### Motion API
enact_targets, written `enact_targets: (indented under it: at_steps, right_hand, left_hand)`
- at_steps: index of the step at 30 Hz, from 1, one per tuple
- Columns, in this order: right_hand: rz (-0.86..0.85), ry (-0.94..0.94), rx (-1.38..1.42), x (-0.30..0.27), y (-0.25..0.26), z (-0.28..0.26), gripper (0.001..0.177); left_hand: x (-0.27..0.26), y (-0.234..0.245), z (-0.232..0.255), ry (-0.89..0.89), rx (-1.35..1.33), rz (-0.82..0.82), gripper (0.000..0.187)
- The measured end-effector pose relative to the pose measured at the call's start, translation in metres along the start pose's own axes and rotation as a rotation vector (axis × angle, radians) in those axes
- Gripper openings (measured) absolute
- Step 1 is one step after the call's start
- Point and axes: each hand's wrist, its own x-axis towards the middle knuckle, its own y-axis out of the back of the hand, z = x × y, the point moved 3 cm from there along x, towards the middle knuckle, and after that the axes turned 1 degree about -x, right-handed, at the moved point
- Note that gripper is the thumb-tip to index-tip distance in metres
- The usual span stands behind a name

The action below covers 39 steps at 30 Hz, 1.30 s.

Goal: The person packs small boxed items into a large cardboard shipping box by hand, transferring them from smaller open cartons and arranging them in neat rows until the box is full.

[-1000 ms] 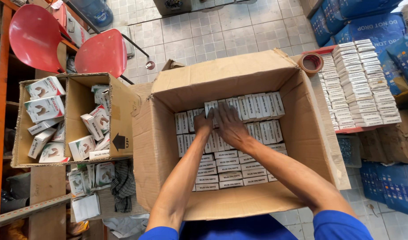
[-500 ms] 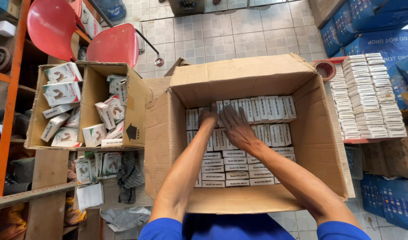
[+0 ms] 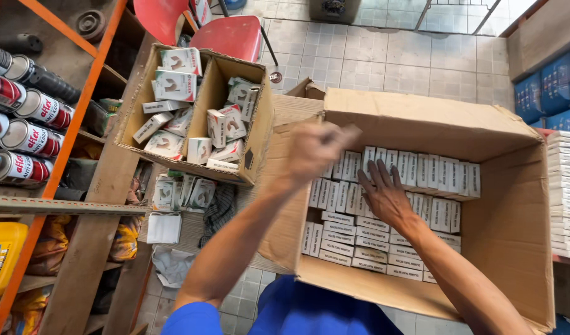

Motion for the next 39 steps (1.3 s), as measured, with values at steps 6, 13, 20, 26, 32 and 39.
enact_targets:
  at_steps: [6,13,20,26,32,39]
  right_hand:
    - [-0.149,0.056,-0.011,0.009,-0.005,-0.022,0.054]
    - [-0.077,0.139,-0.195,0.024,0.000,-0.036,0.045]
    - [-0.063,0.137,-0.109,0.045,-0.026,-0.042,0.032]
    - [0.057,0.201,-0.007,0.056,-0.018,-0.028,0.025]
    - [0.067,0.100,0.084,0.032,-0.018,-0.003,0.022]
    - [0.094,0.014,0.230,0.014,-0.009,0.017,0.029]
  left_hand:
    - [0.044,0.137,-0.187,0.099,0.567,0.416,0.022]
    - [0.080,0.135,-0.338,0.315,0.933,0.182,0.035]
    - [0.014,0.155,-0.196,0.217,0.895,0.316,0.031]
    - [-0.049,0.170,-0.047,-0.083,0.249,0.277,0.045]
    - [-0.046,0.123,-0.042,-0.119,-0.427,0.186,0.055]
    - [-0.017,0.010,-0.038,0.138,-0.604,0.067,0.054]
